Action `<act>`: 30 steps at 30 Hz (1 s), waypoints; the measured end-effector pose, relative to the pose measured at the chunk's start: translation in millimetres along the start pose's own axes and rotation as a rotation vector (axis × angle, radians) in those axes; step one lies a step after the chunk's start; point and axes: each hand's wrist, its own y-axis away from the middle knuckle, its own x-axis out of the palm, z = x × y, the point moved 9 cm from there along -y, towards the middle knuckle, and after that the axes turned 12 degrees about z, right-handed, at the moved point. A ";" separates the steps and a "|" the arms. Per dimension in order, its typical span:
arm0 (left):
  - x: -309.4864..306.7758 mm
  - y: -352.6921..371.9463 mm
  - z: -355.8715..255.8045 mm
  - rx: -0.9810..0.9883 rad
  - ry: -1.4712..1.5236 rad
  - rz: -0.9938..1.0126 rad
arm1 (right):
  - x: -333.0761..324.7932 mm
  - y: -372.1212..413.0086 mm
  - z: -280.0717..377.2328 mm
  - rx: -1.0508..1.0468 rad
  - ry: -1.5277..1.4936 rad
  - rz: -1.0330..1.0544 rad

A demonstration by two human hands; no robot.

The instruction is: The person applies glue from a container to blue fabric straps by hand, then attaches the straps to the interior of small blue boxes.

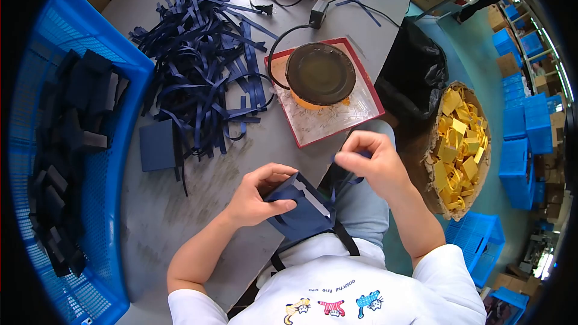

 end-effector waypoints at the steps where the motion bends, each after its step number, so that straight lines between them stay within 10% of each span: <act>1: 0.9 0.7 -0.3 -0.005 -0.003 0.000 | 9.8 1.8 4.5 -0.009 0.115 0.061; 30: 10.3 3.6 -3.2 0.059 -0.092 0.010 | 54.0 4.8 15.5 -0.171 0.883 0.110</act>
